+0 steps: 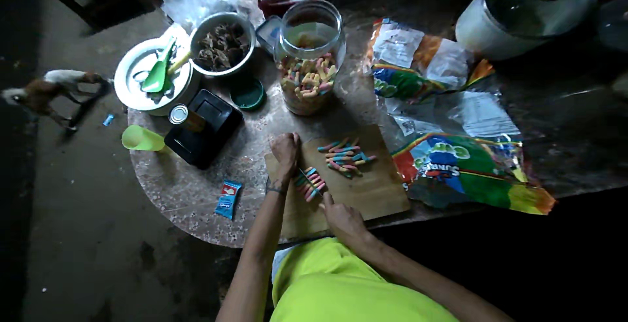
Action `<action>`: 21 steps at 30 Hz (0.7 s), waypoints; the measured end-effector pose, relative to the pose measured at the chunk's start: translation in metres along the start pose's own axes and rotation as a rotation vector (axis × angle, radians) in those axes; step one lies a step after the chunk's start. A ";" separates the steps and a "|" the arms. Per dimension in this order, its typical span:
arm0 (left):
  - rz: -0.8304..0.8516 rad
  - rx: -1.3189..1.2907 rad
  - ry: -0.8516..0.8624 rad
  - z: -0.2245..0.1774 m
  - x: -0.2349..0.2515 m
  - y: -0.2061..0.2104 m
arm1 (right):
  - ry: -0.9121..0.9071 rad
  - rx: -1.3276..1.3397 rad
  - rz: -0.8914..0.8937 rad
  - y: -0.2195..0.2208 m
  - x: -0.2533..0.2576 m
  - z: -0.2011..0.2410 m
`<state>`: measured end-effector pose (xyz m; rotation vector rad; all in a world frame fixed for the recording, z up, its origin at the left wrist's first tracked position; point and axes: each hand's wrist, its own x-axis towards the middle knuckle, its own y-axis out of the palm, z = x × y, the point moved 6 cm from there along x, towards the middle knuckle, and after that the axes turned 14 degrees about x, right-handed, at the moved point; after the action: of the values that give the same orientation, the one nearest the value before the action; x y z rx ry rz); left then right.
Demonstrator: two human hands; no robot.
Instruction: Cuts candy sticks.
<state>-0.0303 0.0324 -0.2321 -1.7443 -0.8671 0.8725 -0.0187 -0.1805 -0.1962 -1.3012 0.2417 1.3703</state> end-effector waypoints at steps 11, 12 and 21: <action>0.074 -0.002 -0.023 -0.007 0.006 0.000 | -0.056 0.023 -0.068 0.009 0.011 -0.013; 0.070 -0.006 -0.025 -0.006 0.006 0.002 | -0.052 0.001 -0.058 0.008 0.009 -0.012; 0.029 -0.012 0.052 0.007 0.000 0.013 | -0.023 -0.011 -0.022 0.007 0.003 -0.005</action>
<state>-0.0347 0.0317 -0.2461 -1.7860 -0.8161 0.8384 -0.0204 -0.1846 -0.2036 -1.2930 0.2040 1.3682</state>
